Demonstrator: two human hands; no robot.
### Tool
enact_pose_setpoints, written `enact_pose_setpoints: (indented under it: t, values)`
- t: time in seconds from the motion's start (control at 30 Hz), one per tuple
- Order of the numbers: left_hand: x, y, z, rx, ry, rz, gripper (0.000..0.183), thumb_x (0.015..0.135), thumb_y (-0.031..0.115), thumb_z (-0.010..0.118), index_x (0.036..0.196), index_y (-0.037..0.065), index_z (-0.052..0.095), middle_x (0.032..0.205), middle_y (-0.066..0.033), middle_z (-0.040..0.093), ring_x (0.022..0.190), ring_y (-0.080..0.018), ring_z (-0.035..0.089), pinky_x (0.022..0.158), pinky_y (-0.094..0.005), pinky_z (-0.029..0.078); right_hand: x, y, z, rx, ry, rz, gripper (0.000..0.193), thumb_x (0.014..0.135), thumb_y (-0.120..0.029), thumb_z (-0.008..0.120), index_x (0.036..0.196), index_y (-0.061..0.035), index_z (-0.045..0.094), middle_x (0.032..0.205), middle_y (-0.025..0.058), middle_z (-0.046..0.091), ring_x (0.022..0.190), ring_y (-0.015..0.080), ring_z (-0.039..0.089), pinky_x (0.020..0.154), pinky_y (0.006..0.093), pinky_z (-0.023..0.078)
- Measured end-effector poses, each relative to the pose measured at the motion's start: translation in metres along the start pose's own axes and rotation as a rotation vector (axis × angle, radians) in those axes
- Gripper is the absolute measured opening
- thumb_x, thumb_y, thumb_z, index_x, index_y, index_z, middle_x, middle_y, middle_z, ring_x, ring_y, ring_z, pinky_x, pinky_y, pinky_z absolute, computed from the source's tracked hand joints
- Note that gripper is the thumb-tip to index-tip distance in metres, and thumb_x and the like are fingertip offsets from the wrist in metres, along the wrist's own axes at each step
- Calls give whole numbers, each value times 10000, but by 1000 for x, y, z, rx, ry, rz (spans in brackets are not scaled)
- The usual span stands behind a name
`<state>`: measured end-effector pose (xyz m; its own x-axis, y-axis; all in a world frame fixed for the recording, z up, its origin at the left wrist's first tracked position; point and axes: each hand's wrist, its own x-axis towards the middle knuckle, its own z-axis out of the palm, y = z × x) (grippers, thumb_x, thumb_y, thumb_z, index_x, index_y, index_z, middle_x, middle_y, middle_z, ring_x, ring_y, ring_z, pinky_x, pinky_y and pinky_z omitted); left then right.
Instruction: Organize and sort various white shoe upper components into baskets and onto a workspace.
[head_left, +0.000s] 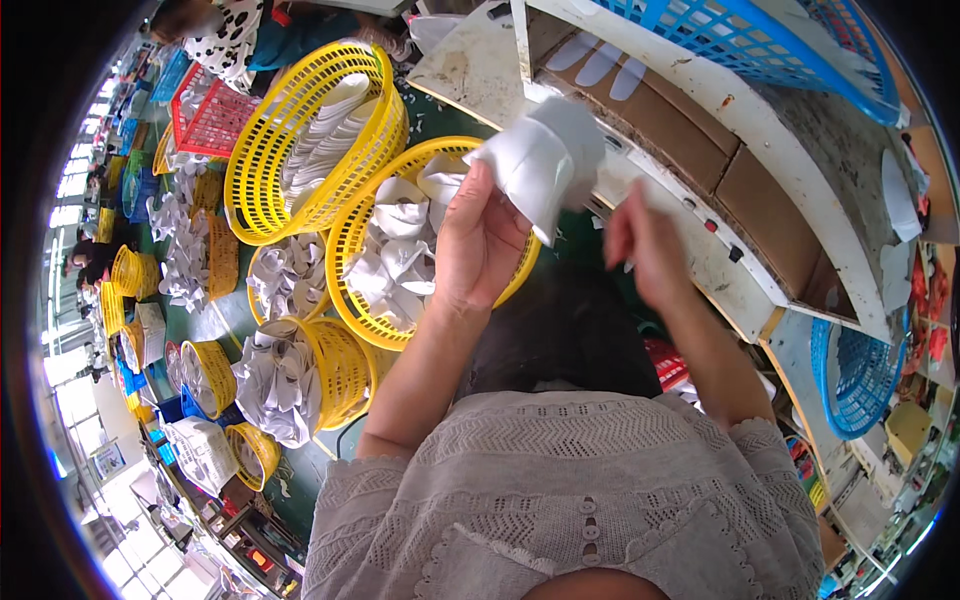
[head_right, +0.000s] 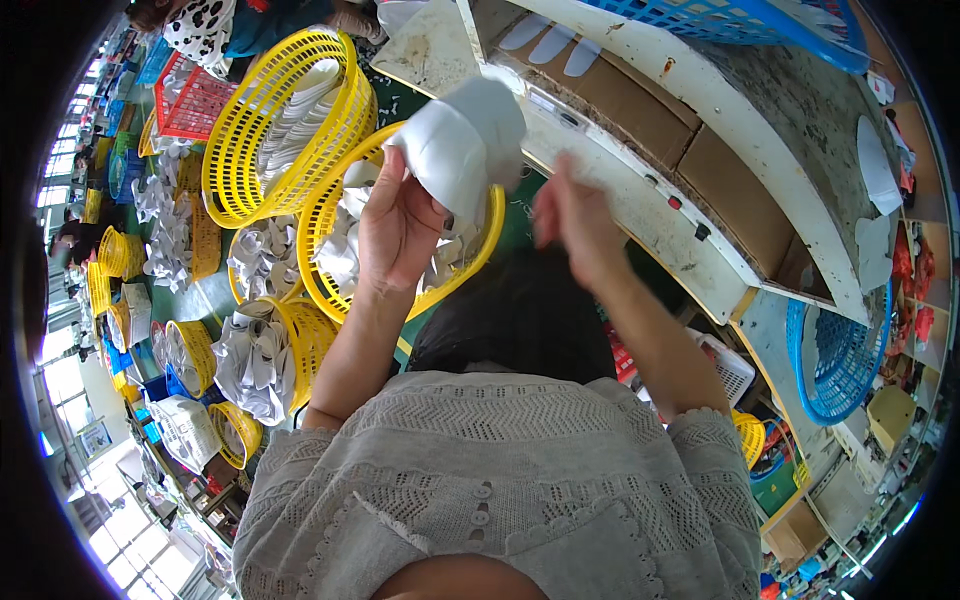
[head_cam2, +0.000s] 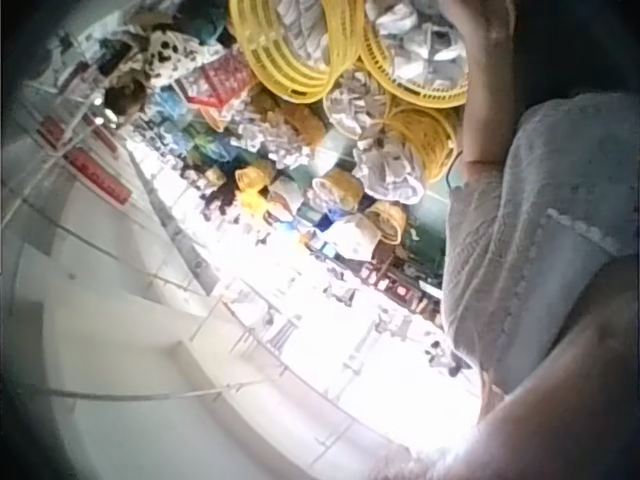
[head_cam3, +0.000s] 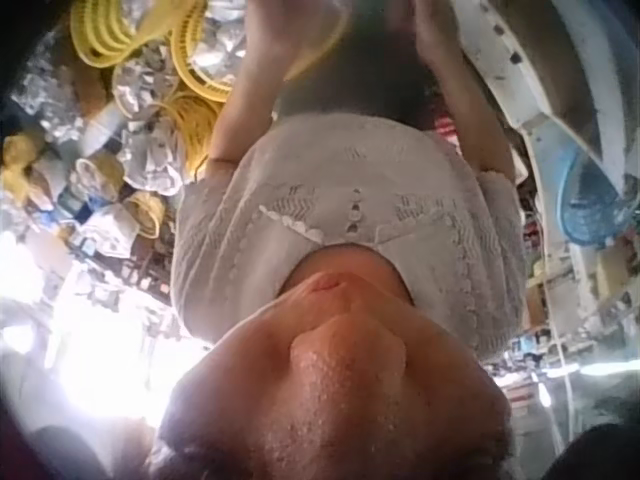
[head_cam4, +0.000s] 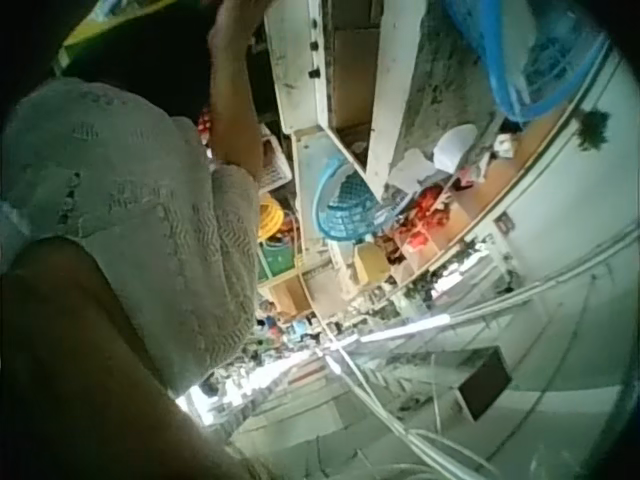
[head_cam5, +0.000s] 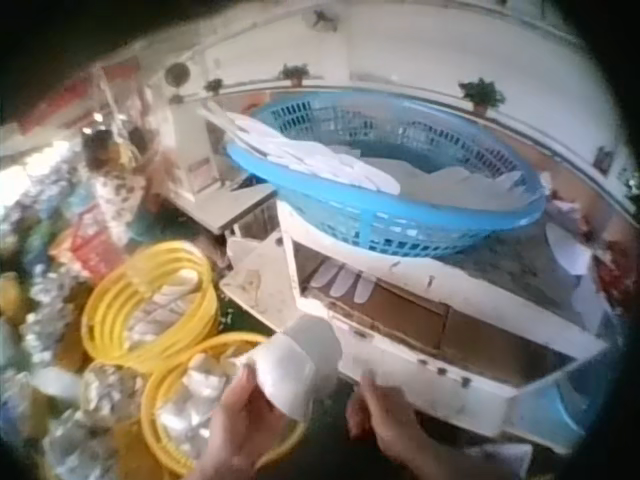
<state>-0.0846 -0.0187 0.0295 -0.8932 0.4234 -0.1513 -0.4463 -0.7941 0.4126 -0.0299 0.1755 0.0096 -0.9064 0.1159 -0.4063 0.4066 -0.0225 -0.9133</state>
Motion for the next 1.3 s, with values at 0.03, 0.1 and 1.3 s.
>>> enact_pose_setpoints:
  t: [0.03,0.1,1.3]
  values:
    - [2,-3,4,1,-8,-3,375,994,272,421,1266,14,433,1223,-141,561,1101,-246,585,955,-393,484,-11,14,11,156,-233,170,691,931,-638,270,745,-61,601,673,65,598,598,152,592,621,281,506]
    - [6,-14,15,50,37,106,374,998,274,407,1277,25,427,1225,-143,559,1113,-251,576,962,-405,478,-17,34,44,655,-661,123,778,896,-674,248,1209,-17,524,1207,114,579,1131,202,533,991,358,390]
    - [1,0,-10,336,178,-33,311,871,171,654,1120,8,563,1055,-99,632,989,-195,605,890,-340,475,-10,-9,29,52,-197,-256,313,851,-190,658,1080,18,611,923,18,637,831,59,564,747,230,454]
